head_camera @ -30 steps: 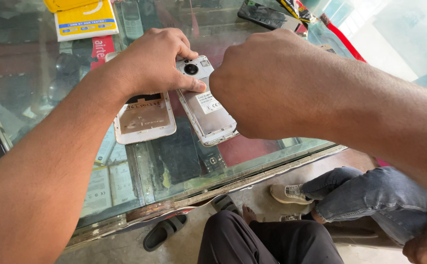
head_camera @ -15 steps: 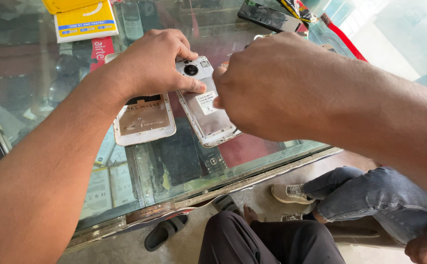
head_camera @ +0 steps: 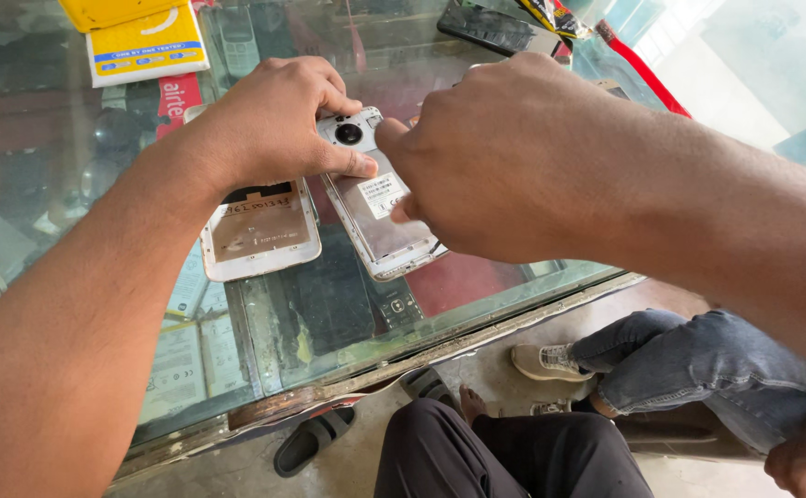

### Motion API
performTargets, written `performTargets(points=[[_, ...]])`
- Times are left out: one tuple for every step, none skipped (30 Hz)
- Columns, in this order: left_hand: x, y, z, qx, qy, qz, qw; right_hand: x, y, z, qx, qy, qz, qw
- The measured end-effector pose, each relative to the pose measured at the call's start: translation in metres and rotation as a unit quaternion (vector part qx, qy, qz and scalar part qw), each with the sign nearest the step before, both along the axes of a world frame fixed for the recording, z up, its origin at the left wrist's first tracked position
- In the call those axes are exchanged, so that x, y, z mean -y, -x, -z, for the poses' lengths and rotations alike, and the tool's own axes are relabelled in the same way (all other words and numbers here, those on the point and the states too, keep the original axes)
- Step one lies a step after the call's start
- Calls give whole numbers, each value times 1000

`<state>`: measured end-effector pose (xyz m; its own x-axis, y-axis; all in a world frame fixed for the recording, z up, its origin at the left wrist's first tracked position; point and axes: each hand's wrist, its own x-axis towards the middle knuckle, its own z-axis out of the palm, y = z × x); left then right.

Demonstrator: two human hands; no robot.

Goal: The person uses a screwdriver to remove screws from the back of a white smartphone, then switches to a different screwdriver to continue unscrewing. The phone remains on the glass counter throughout the clip.

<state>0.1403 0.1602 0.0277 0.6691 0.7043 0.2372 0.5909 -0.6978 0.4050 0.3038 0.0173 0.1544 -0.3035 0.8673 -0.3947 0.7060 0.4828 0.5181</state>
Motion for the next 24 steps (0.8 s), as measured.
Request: performTargets(points=[[0, 0, 0, -1, 0, 3, 1000, 0, -1, 0, 15, -13, -12, 1000], [0, 0, 0, -3, 2, 5, 1000, 0, -1, 0, 15, -10, -16, 1000], [-1, 1, 0, -5, 3, 5, 1000, 0, -1, 0, 13, -8, -22, 1000], [-1, 1, 1, -4, 1, 3, 1000, 0, -2, 0, 13, -8, -25, 1000], [-2, 1, 1, -2, 0, 4, 1000, 1, -2, 1, 14, 3, -38, 999], [-3, 2, 2, -1, 0, 4, 1000, 2, -2, 2, 15, 14, -51, 998], [-4, 2, 3, 2, -9, 13, 1000, 3, -1, 3, 15, 23, -66, 997], [-5, 2, 4, 5, -16, 18, 1000, 3, 0, 4, -2, 17, -70, 997], [-5, 2, 4, 8, -22, 23, 999, 2, 1, 6, -18, 14, -74, 997], [-5, 2, 4, 7, -19, 21, 1000, 3, 2, 7, -32, 11, -76, 997], [-5, 2, 4, 6, -17, 22, 1000, 4, 2, 7, -30, 6, -65, 997], [-5, 2, 4, 6, -15, 21, 1000, 5, 2, 8, -28, 1, -55, 998], [-4, 2, 3, 2, -9, 15, 1000, 6, 2, 8, -25, -5, -45, 999], [-3, 2, 3, -3, -3, 9, 1000, 6, 2, 8, -13, -14, -58, 998], [-2, 2, 2, -9, 5, 2, 1000, 6, 1, 7, -2, -22, -72, 997], [-2, 2, 1, -6, 3, 2, 1000, 6, 0, 7, 10, -32, -87, 996], [-1, 2, 1, -2, 1, 3, 1000, 5, -1, 8, 3, -23, -63, 998], [0, 1, 0, 2, 1, 6, 1000, 5, -2, 8, -5, -13, -38, 999], [0, 1, 0, -2, 6, 1, 1000, 4, -4, 9, -12, -2, -13, 1000], [0, 1, 0, -4, 11, -6, 1000, 5, -5, 11, -13, -6, -23, 1000], [0, 0, 0, -8, 15, -14, 1000, 4, -6, 12, -15, -11, -36, 999], [-1, 0, 0, -7, 1, -4, 1000, 4, -7, 13, -18, -17, -50, 998], [-1, 0, 0, -3, -11, 7, 1000, 5, -9, 12, -36, -14, -46, 998], [-1, 0, 0, 1, -22, 20, 1000, 6, -11, 10, -54, -11, -41, 998]])
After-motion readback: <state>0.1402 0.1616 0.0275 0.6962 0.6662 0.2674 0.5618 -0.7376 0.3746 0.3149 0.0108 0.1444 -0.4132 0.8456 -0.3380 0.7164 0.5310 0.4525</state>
